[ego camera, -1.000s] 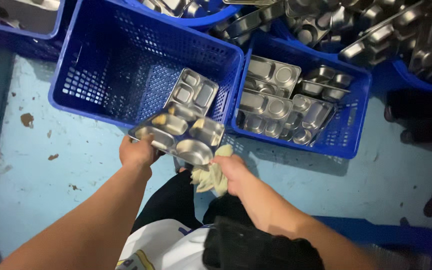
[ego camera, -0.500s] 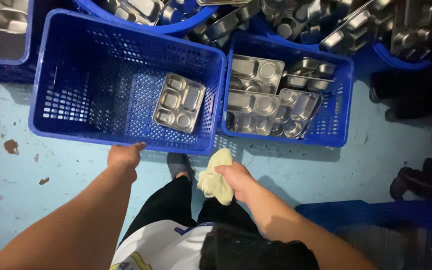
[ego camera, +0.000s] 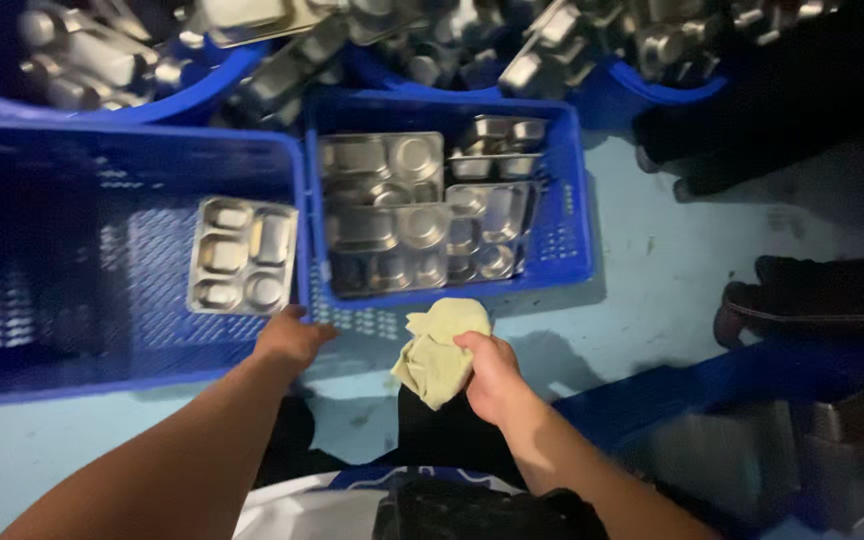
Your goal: The person wipes multiple stainless steel compartmentalized trays with a cloth and places them into blue plastic baskets. The person handles trays one at a time, wiping each tray before stacking them in the basket.
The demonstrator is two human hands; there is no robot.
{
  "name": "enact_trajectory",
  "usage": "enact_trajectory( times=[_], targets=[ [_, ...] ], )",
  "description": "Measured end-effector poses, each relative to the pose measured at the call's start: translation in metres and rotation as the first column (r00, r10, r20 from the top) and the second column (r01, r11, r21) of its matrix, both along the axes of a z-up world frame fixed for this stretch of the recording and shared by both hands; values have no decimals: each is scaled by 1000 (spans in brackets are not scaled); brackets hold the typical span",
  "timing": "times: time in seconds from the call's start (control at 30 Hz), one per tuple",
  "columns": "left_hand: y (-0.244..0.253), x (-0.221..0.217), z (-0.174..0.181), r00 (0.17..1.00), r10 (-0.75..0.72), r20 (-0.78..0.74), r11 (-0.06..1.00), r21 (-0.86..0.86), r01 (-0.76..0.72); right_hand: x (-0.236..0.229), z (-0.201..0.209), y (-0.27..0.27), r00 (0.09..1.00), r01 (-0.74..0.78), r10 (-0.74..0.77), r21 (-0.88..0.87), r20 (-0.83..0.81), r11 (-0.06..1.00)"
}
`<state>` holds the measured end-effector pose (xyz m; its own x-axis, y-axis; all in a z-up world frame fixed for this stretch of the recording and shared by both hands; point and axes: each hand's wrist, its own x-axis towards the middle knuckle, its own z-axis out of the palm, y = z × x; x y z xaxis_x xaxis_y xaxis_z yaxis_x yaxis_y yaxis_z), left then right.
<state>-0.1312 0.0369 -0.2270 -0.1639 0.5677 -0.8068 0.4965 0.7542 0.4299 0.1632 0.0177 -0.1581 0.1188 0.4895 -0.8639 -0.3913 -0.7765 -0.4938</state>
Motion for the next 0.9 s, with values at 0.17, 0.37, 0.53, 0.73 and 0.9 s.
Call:
enact_trajectory(
  times=[0.17,0.37,0.53,0.73,0.9],
  targets=[
    [32,78,-25,999,-50,0,998,34,50,89,-33,40,997,67,-70,-75,-44,995],
    [81,182,-29,998,-63,-22,985,157,65,220,-75,79,638,-737,596,161,487,657],
    [130,242,5,994,-11,105,1000,-9,13,219,-50,100,997,-47,40,-114,-62,992],
    [226,282,-23,965,-196,-176,896,368,249,229,-68,90,981,-106,147,-294,123,950],
    [300,295,-55,789,-589,-174,703,373,606,267,-87,67,972,-90,160,-357,170,930]
  ],
)
